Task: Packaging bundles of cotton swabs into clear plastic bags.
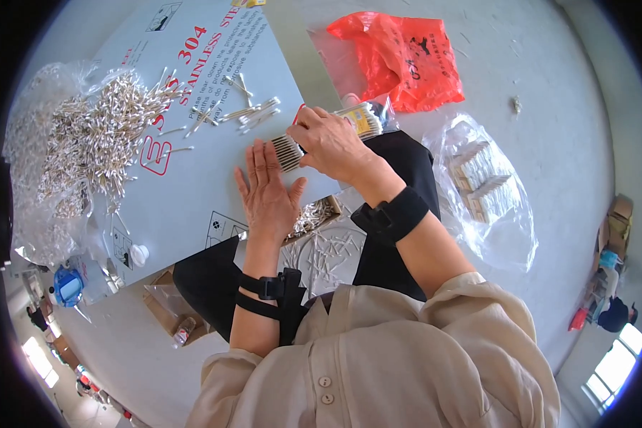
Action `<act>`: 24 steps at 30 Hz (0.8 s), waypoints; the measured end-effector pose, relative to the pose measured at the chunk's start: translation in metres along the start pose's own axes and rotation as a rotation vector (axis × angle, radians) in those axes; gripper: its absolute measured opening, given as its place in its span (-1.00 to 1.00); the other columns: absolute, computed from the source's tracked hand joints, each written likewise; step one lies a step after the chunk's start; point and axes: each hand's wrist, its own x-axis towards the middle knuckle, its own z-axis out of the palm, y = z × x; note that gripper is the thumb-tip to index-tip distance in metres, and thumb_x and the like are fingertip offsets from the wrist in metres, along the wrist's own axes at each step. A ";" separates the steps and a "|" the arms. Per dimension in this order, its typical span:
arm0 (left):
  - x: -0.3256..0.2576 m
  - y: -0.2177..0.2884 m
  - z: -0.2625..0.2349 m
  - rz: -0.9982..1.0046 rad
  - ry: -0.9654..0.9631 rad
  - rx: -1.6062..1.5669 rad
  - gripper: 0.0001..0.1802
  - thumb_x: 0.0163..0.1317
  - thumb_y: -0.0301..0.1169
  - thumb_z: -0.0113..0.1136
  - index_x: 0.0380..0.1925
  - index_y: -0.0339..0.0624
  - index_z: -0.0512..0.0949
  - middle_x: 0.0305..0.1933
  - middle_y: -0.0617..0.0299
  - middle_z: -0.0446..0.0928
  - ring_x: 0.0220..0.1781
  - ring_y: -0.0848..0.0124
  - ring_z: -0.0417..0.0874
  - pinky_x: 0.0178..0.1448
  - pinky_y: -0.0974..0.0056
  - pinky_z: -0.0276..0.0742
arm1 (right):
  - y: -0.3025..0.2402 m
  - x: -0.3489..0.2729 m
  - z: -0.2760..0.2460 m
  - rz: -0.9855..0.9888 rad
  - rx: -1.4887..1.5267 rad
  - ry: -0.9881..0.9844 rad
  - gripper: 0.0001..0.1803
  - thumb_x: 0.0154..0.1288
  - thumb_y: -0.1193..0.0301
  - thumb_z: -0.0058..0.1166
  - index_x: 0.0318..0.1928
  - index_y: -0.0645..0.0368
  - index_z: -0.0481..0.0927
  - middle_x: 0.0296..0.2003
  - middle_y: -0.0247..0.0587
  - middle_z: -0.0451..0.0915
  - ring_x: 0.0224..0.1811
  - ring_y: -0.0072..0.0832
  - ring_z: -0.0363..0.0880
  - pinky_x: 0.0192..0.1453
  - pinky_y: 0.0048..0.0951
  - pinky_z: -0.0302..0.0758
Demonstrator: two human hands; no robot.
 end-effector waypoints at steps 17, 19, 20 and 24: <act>0.019 0.034 0.010 -0.014 0.001 0.040 -0.06 0.36 0.10 -0.02 0.50 -0.24 -0.10 0.60 -0.01 -0.14 0.63 0.11 -0.17 0.60 -0.13 -0.28 | 0.056 -0.062 0.004 0.159 -0.136 0.104 -0.07 0.31 -0.28 -0.16 0.49 0.06 0.09 0.50 -0.09 0.02 0.59 -0.20 -0.14 0.61 -0.05 -0.26; 0.022 0.039 0.011 -0.010 0.009 0.041 -0.05 0.35 0.10 0.01 0.51 -0.23 -0.11 0.60 0.00 -0.14 0.63 0.12 -0.17 0.60 -0.13 -0.27 | 0.059 -0.062 0.005 0.132 -0.107 0.106 -0.06 0.32 -0.30 -0.21 0.49 0.07 0.09 0.50 -0.06 0.02 0.59 -0.18 -0.15 0.62 -0.09 -0.24; 0.023 0.040 0.012 -0.009 0.007 0.042 -0.05 0.35 0.10 0.01 0.51 -0.23 -0.11 0.60 0.00 -0.14 0.63 0.12 -0.17 0.60 -0.13 -0.27 | 0.059 -0.061 0.004 0.134 -0.106 0.106 -0.06 0.32 -0.30 -0.21 0.49 0.07 0.09 0.50 -0.06 0.02 0.59 -0.18 -0.15 0.62 -0.09 -0.24; 0.025 0.046 0.016 -0.010 0.032 0.022 -0.03 0.33 0.11 0.04 0.50 -0.24 -0.09 0.60 -0.01 -0.11 0.63 0.11 -0.14 0.59 -0.14 -0.23 | 0.059 -0.061 0.004 0.124 -0.064 0.109 -0.06 0.33 -0.30 -0.22 0.48 0.11 0.10 0.50 -0.02 0.02 0.59 -0.16 -0.16 0.61 -0.13 -0.20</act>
